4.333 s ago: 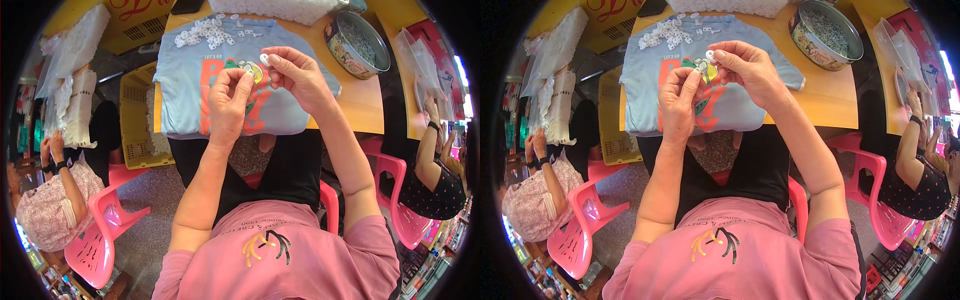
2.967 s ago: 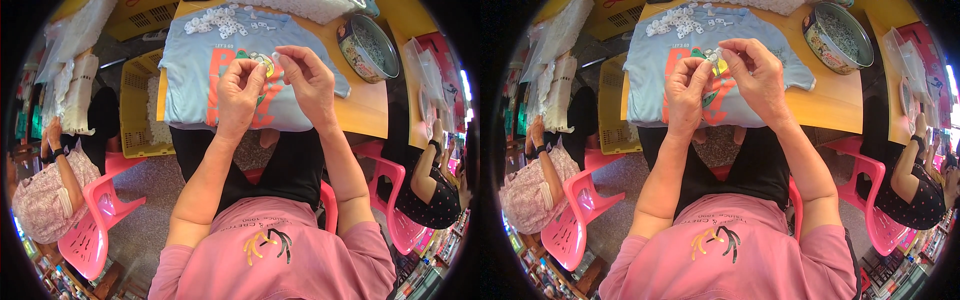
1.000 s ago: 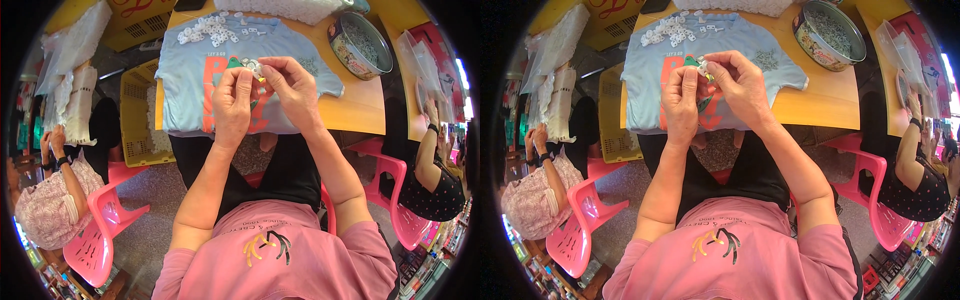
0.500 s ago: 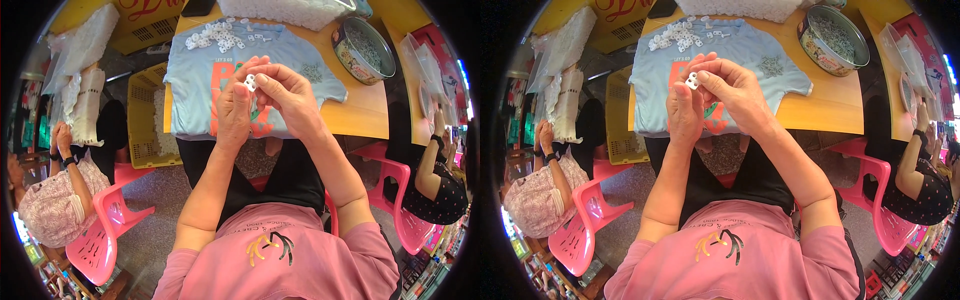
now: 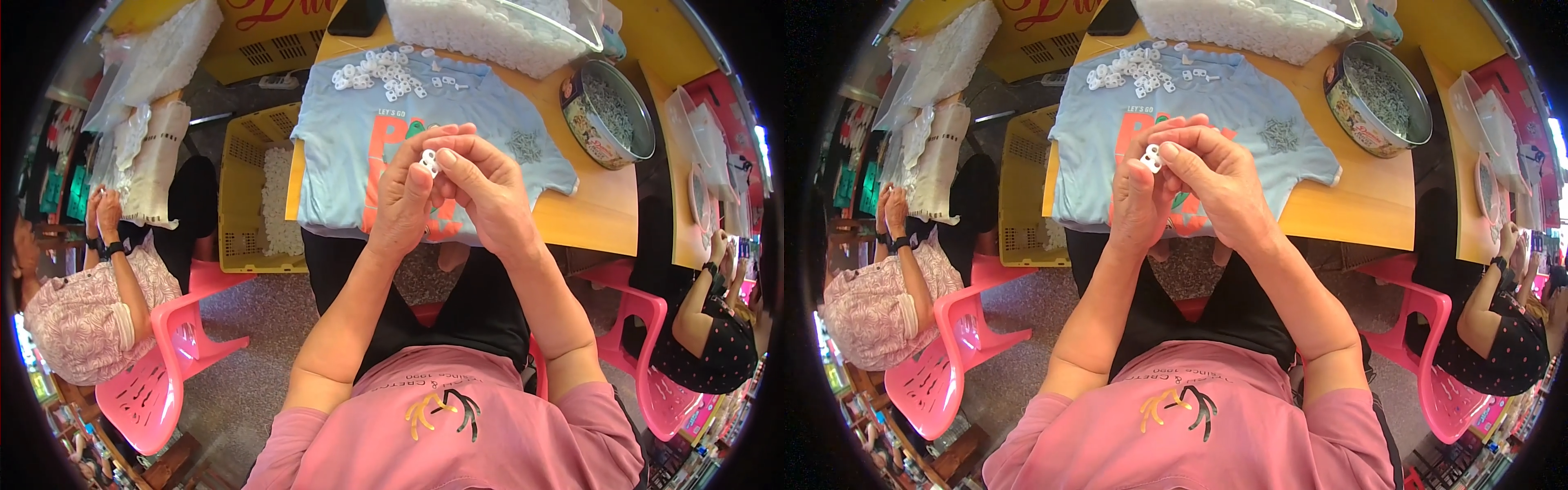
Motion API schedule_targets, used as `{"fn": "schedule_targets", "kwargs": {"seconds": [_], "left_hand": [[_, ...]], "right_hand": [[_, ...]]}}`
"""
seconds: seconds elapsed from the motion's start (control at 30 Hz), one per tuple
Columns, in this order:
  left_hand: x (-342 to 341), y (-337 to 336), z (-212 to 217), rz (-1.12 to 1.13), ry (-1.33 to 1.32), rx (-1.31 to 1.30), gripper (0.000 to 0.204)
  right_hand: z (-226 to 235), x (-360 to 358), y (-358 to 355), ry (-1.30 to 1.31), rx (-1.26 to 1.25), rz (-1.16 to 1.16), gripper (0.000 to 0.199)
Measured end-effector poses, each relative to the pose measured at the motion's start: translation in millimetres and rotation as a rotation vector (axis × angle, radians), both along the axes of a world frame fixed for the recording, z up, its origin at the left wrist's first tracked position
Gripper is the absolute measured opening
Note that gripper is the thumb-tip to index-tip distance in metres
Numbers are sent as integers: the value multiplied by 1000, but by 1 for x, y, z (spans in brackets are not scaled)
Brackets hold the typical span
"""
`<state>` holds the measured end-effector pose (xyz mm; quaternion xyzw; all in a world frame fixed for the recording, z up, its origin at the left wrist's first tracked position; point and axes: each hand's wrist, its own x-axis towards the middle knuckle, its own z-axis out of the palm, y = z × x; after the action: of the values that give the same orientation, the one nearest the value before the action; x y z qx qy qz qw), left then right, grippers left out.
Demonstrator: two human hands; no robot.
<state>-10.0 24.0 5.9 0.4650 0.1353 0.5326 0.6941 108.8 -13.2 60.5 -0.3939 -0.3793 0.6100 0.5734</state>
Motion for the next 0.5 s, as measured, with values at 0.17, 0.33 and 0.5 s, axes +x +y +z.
{"fn": "schedule_targets", "kwargs": {"seconds": [0.17,0.33,0.5], "left_hand": [[-1,0,1,-14,-15,-16,77],[-1,-1,5,-29,-39,-27,75],[-1,-1,7,-47,-61,-26,66]], "right_hand": [[-1,-3,1,30,-9,-8,22],[-1,-3,-1,16,-17,2,22],[1,-5,-1,17,-21,-36,20]]}}
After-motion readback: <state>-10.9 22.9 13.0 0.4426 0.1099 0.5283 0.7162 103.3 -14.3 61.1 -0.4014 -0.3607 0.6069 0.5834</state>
